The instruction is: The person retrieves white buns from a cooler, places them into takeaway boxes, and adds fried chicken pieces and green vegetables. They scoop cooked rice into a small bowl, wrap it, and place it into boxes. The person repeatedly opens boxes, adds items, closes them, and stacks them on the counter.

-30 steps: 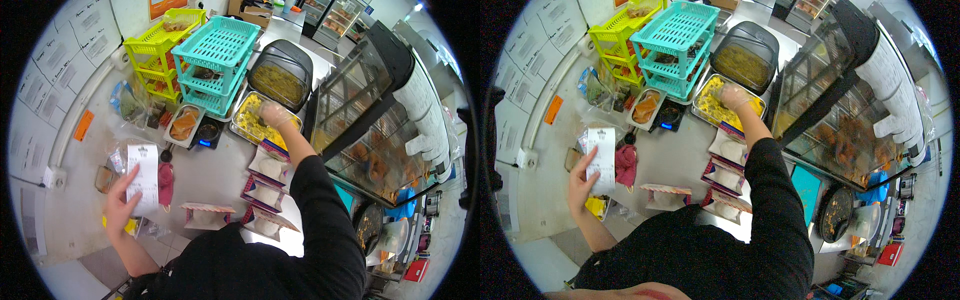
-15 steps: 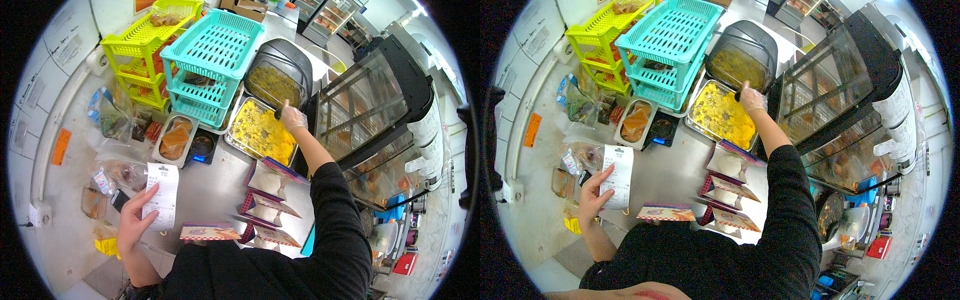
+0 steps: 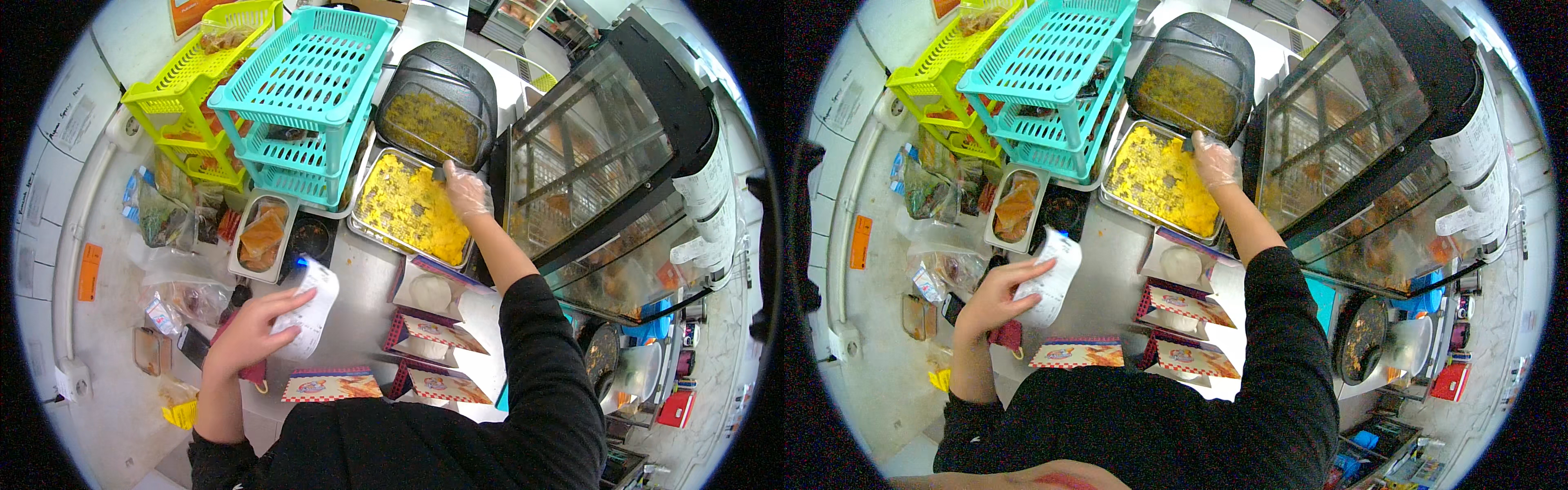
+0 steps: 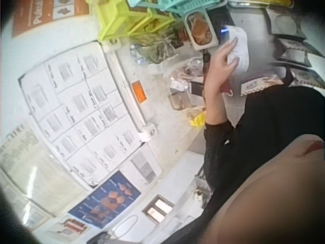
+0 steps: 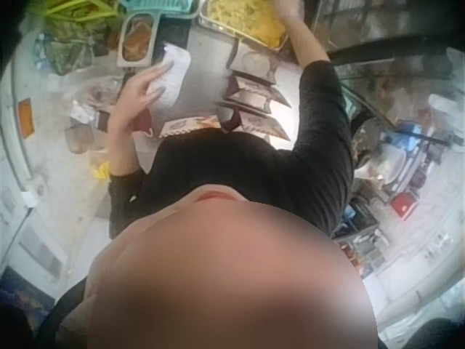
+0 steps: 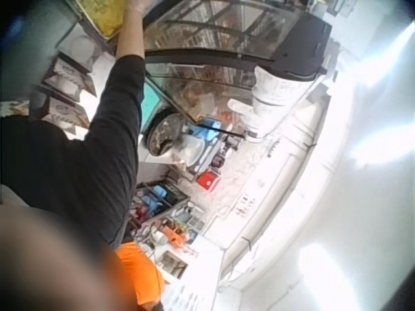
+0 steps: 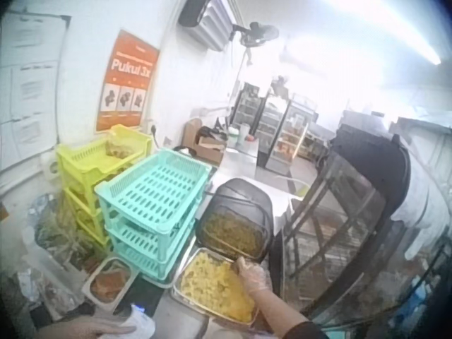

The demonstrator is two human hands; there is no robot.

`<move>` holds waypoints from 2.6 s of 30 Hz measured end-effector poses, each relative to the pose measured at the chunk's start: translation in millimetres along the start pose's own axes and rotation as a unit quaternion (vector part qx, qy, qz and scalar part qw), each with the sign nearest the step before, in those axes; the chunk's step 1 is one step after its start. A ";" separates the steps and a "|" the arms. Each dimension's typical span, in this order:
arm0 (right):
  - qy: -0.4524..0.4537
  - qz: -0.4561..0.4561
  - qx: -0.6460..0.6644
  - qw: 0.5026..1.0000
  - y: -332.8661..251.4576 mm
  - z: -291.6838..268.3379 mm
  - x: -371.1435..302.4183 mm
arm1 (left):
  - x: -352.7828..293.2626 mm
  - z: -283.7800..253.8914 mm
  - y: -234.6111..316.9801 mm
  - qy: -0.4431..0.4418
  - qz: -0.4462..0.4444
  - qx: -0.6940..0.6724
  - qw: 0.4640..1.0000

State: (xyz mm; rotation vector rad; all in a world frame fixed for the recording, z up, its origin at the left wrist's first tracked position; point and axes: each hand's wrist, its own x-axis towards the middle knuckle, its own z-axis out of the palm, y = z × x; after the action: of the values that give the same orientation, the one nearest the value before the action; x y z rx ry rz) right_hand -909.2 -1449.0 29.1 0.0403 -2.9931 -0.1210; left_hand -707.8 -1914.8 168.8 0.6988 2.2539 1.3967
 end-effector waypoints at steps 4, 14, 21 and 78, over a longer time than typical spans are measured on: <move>-0.073 -0.018 -0.036 0.996 -1.2 12.4 -9.5 | 56.4 32.6 -28.9 -0.078 0.034 0.075 0.994; -0.067 0.121 -0.011 0.990 0.8 -18.3 -25.4 | 168.0 131.4 -70.7 -0.117 -0.110 0.208 0.965; -0.122 0.141 0.099 0.977 4.1 -25.2 -46.9 | 192.8 181.6 -71.5 0.016 -0.116 0.236 0.965; -0.121 0.178 0.500 0.839 -14.9 -111.5 -142.0 | 109.3 225.6 -82.4 -0.106 -0.077 0.191 0.973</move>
State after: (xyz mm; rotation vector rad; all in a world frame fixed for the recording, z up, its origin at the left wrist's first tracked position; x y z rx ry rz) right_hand -752.1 -1467.9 117.4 -0.4404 -2.8316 1.5536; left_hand -683.3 -1721.0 -8.7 0.7325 2.3654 0.7804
